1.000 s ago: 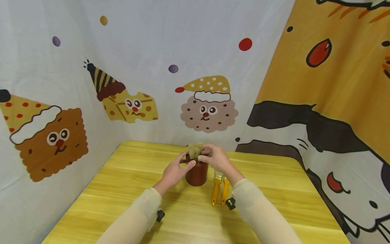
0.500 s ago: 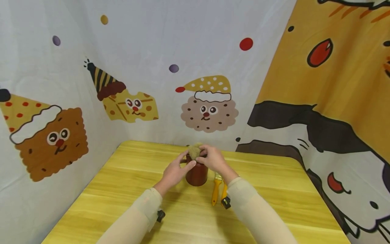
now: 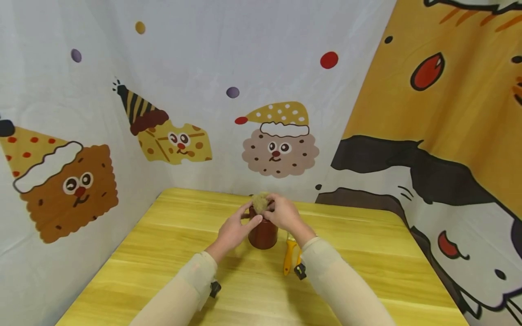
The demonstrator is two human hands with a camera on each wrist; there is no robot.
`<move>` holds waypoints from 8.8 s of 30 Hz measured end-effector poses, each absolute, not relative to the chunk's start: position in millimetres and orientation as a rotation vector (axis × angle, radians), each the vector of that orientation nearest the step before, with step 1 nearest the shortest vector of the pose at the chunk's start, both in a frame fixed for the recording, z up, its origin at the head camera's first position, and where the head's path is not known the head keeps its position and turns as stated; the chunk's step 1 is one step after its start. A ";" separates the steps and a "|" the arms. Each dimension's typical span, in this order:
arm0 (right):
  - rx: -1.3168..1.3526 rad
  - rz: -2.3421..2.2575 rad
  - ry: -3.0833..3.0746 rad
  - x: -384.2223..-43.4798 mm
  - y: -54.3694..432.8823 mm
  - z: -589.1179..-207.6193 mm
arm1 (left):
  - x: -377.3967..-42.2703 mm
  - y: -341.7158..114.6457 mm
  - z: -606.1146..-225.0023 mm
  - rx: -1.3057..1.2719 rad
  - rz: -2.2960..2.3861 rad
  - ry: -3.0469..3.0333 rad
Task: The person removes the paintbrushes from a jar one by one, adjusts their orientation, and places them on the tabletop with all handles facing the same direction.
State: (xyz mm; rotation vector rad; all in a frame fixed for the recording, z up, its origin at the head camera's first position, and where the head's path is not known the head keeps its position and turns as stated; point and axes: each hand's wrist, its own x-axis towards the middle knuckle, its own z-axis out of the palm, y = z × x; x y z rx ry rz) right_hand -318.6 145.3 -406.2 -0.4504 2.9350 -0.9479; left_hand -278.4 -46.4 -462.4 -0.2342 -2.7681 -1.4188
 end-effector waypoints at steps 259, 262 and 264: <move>-0.713 -1.227 2.841 -325.3 168.8 -421.5 | -283.8 -40.8 -464.3 -0.213 -1.393 -2.799; -0.728 -1.178 2.918 -327.1 162.3 -423.5 | -284.5 -40.6 -464.3 -0.214 -1.407 -2.797; -0.719 -1.156 2.952 -326.9 159.0 -423.4 | -284.5 -40.1 -464.2 -0.220 -1.413 -2.793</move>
